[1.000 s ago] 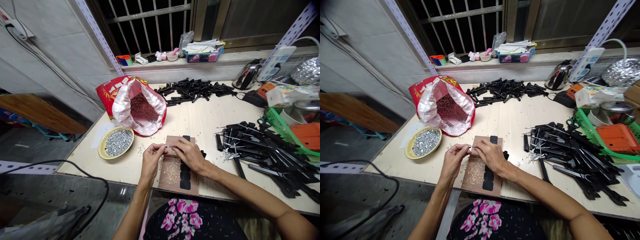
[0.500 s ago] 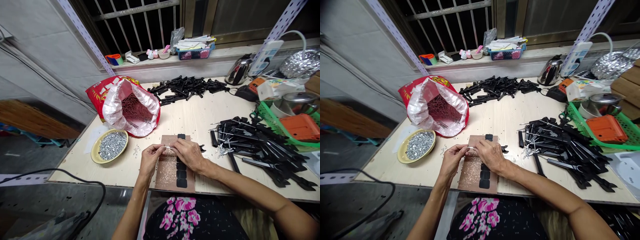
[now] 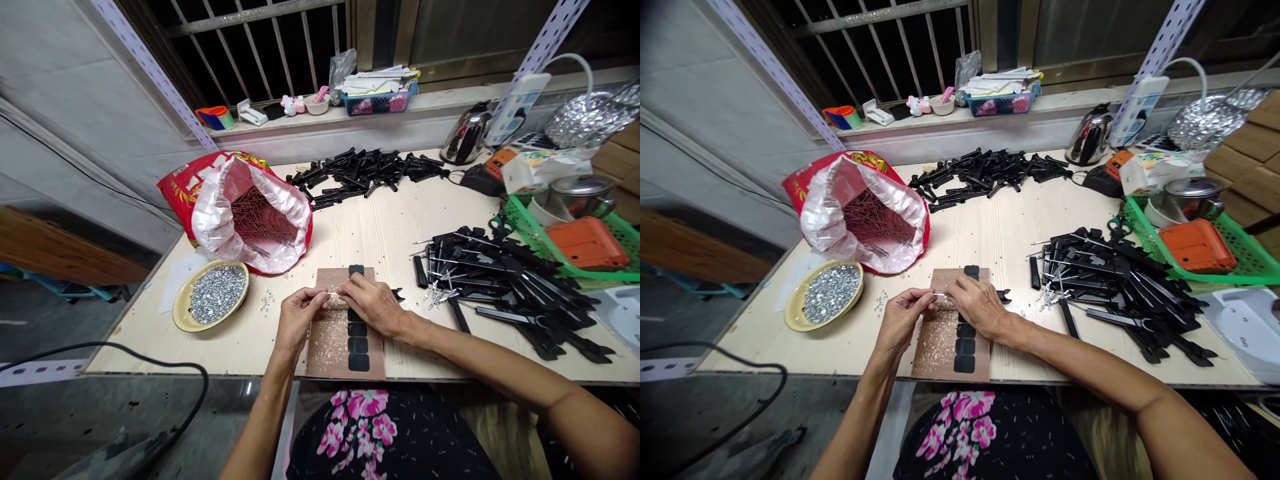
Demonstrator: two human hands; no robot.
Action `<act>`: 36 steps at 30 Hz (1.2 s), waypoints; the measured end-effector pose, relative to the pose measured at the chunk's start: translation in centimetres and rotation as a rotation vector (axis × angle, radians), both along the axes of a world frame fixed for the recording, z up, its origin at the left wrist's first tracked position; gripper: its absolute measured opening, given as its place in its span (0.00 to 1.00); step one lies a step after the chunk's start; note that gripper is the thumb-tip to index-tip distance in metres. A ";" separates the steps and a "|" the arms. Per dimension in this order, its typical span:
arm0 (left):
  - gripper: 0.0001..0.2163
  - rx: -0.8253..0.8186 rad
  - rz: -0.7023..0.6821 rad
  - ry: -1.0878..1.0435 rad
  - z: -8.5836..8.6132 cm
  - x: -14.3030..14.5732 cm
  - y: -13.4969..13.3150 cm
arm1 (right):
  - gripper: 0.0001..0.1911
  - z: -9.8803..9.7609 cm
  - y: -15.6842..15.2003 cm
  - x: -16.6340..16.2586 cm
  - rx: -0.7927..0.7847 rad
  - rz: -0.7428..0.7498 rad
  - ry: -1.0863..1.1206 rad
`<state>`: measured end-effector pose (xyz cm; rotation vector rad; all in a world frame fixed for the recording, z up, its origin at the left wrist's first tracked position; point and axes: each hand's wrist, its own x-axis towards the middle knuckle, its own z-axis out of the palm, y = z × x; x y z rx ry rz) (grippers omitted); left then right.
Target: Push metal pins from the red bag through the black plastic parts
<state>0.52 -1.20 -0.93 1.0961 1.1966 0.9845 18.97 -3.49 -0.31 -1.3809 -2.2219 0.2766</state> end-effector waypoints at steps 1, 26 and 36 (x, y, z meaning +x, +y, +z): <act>0.12 0.000 -0.009 0.012 0.2 0.0 0.0 | 0.14 -0.1 0.0 0.0 -0.007 -0.008 0.001; 0.15 0.592 -0.192 0.773 -3.7 2.2 -0.1 | 0.14 -3.7 0.8 7.2 0.023 0.267 -0.189; 0.16 0.616 -0.134 0.774 -4.3 2.2 -0.2 | 0.15 -3.4 0.0 6.1 -0.084 0.425 -0.142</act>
